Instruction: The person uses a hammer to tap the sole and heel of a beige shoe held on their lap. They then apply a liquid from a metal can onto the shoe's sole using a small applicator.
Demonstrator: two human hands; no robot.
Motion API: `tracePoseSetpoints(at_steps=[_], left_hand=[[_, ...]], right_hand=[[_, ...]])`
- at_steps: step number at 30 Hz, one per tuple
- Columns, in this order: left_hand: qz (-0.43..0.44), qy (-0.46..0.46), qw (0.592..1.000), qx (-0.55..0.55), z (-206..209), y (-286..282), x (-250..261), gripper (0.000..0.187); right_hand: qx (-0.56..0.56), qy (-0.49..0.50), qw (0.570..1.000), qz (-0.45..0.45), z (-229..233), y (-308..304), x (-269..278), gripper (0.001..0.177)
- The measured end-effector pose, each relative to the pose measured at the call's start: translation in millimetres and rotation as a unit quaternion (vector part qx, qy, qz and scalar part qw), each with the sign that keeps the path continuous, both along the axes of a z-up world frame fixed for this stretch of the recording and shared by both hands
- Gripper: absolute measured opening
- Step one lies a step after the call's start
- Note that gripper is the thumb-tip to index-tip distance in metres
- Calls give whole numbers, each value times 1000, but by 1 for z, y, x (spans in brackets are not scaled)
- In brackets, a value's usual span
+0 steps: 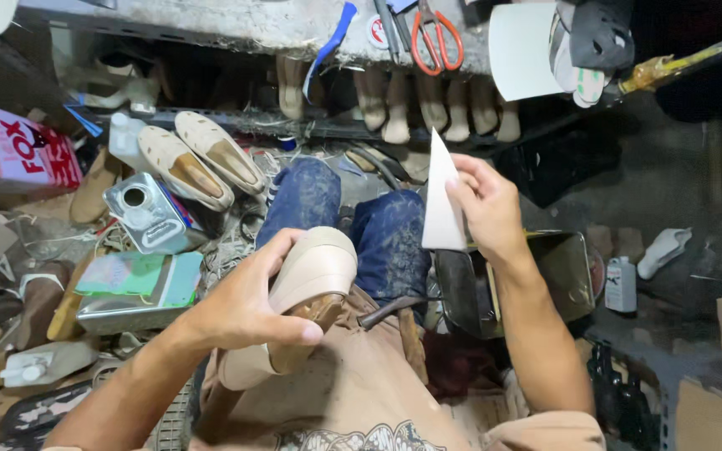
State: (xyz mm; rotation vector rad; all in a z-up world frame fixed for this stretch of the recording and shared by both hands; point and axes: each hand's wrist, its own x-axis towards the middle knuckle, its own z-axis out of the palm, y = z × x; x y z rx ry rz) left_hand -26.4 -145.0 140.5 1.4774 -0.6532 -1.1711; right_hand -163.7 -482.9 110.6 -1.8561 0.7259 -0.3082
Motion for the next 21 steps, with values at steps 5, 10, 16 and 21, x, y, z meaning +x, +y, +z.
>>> tracePoseSetpoints(at_steps=[5, 10, 16, 21], left_hand=[[58, -59, 996, -18, 14, -4, 6, 111], [90, -97, 991, -4, 24, -2, 10, 106], [-10, -128, 985, 113, 25, 0, 22, 113], [-92, -124, 988, 12, 30, -7, 21, 113]], right_hand=[[139, -65, 987, -53, -60, -56, 145, 33], [147, -41, 975, -161, -44, -72, 226, 79], [-2, -148, 939, 311, 69, 42, 123, 57], [-228, -110, 776, 578, 99, 82, 64, 79]])
